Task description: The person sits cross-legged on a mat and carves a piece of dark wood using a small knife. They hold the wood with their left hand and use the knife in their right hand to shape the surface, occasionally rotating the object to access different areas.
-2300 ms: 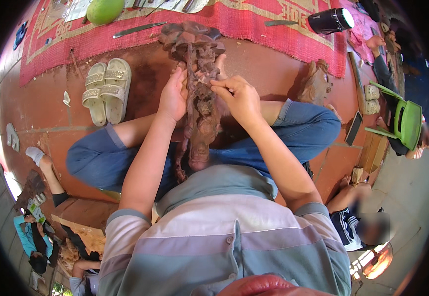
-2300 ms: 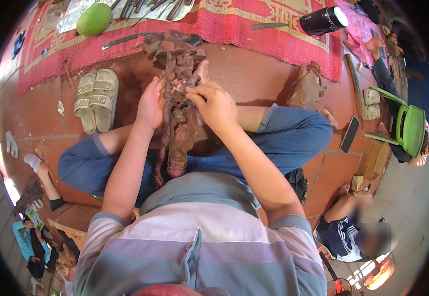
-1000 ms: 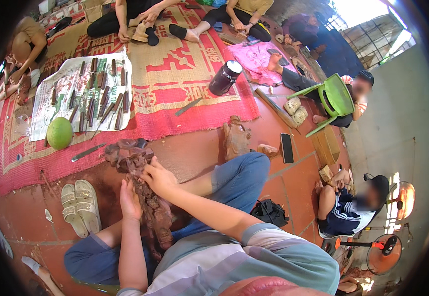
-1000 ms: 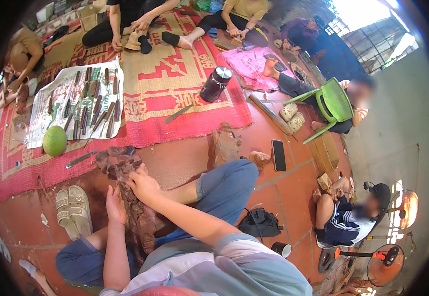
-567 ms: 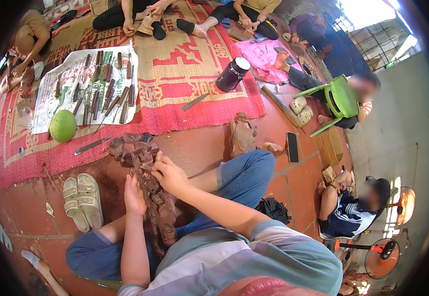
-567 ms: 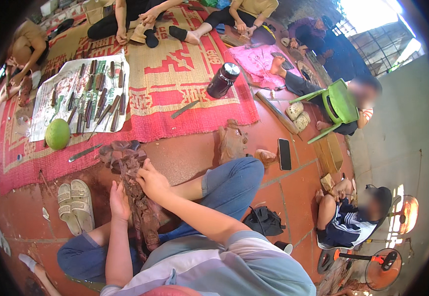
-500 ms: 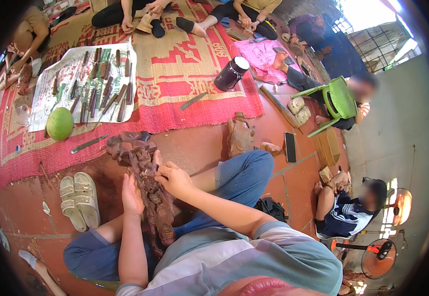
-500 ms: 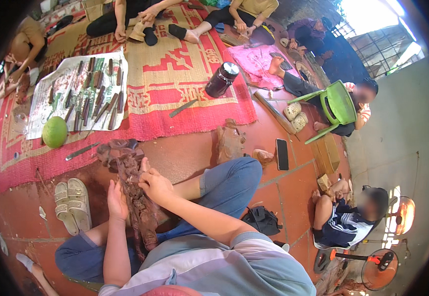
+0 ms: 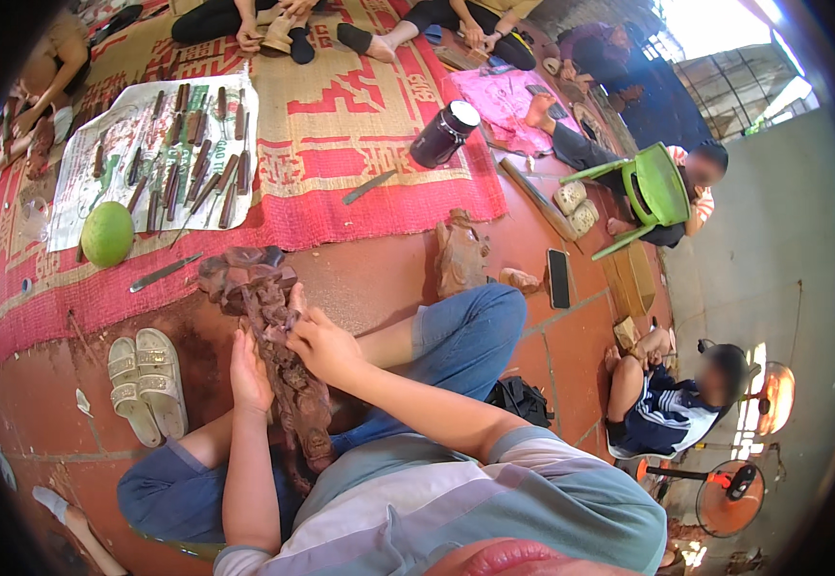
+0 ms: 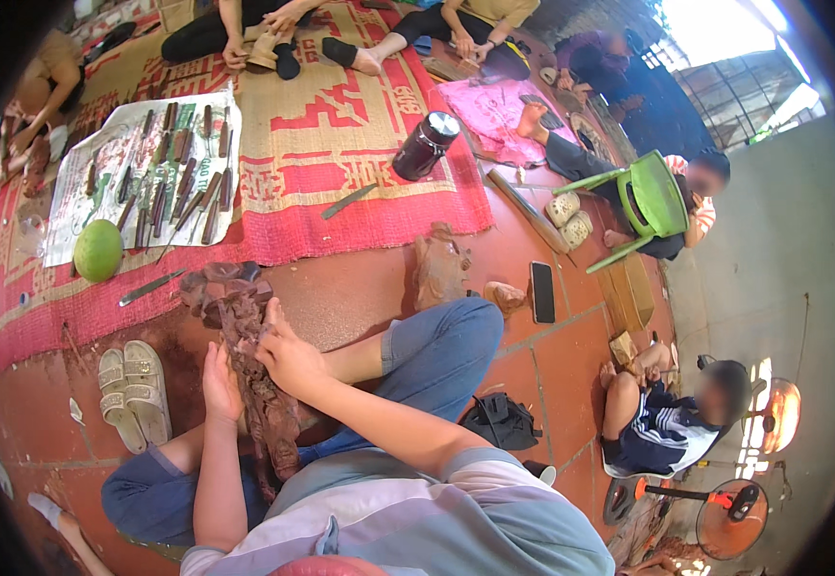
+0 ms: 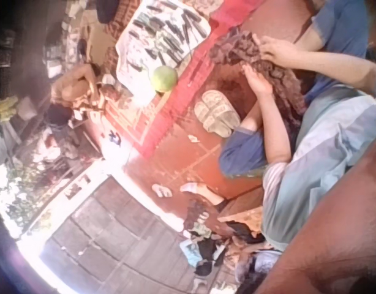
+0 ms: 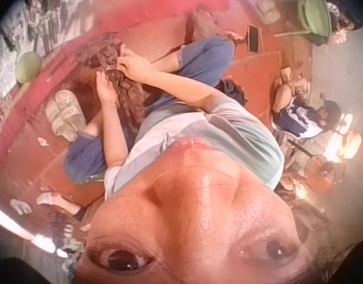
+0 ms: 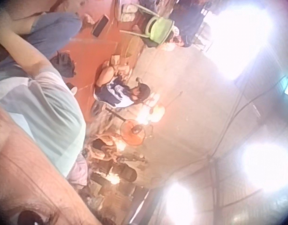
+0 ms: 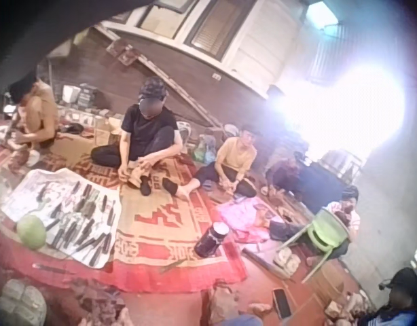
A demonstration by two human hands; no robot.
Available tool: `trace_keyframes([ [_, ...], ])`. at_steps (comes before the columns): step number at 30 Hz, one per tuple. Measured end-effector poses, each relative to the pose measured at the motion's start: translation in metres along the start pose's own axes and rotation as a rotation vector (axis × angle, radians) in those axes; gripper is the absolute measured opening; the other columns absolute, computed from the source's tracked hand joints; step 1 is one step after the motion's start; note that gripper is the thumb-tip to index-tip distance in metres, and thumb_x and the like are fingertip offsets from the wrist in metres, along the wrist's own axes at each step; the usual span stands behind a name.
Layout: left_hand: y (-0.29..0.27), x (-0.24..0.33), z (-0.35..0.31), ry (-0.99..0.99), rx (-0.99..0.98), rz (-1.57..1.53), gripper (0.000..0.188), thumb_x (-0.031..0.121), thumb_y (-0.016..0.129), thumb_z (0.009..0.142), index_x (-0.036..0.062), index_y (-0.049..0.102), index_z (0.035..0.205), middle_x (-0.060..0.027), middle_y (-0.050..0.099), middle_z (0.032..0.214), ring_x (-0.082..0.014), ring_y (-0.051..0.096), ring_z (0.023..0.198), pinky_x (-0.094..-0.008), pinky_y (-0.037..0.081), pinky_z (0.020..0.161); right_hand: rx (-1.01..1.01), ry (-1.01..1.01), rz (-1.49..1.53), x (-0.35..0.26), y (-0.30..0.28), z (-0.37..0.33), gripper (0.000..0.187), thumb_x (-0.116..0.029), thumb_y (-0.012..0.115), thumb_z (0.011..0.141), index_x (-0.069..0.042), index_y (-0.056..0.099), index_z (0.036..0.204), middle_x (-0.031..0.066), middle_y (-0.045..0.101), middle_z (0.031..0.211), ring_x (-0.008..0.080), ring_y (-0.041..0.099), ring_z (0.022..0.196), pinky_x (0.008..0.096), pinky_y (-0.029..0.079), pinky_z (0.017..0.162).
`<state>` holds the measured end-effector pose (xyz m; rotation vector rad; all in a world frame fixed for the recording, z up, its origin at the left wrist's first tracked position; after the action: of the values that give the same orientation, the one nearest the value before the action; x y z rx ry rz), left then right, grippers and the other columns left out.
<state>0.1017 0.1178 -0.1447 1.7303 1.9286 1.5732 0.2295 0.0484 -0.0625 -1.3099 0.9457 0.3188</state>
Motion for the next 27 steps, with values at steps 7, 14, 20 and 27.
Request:
trace_keyframes([
  [7,-0.002,0.000,0.001,-0.012,-0.005,0.001,0.064,0.049,0.037,0.096,0.0008,0.037,0.139,-0.0092,0.045,0.139,-0.0231,0.038,0.130,-0.0357,0.025,0.110,0.184,-0.077,-0.023,0.007,0.009,0.023,0.010,-0.018,0.059,0.085,-0.008,0.059,0.088,0.0137,0.055,0.100,0.0368,0.059,0.085,0.0444,0.048,0.072],
  [14,0.002,-0.001,-0.001,-0.001,0.092,-0.014,0.060,0.047,0.036,0.097,0.0007,0.042,0.136,-0.0085,0.048,0.136,-0.0225,0.044,0.125,-0.0353,0.030,0.107,0.074,0.053,-0.020,0.006,0.005,0.011,0.015,-0.023,0.058,0.086,-0.009,0.060,0.088,0.0176,0.053,0.119,0.0372,0.059,0.094,0.0443,0.049,0.078],
  [20,-0.019,-0.001,0.007,0.023,0.031,-0.020,0.058,0.046,0.034,0.098,0.0012,0.044,0.134,-0.0082,0.050,0.134,-0.0212,0.044,0.123,-0.0344,0.029,0.107,0.130,-0.149,-0.032,0.008,0.010,0.006,0.015,-0.021,0.060,0.084,-0.006,0.060,0.085,0.0229,0.047,0.129,0.0366,0.060,0.096,0.0421,0.049,0.081],
  [27,-0.002,0.002,0.004,0.050,0.037,0.043,0.060,0.046,0.035,0.098,0.0002,0.043,0.135,-0.0091,0.051,0.132,-0.0209,0.044,0.124,-0.0329,0.030,0.106,0.061,0.092,-0.035,0.006,0.011,0.043,0.016,-0.023,0.060,0.085,-0.007,0.061,0.085,0.0156,0.054,0.106,0.0383,0.060,0.086,0.0462,0.049,0.074],
])
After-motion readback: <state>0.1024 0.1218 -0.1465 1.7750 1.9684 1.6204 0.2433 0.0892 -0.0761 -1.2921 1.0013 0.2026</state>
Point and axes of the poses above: each hand's wrist, its own z-axis towards the middle knuckle, its own y-axis out of the palm, x = y × z, the point moved 5 cm from there along z, towards the middle knuckle
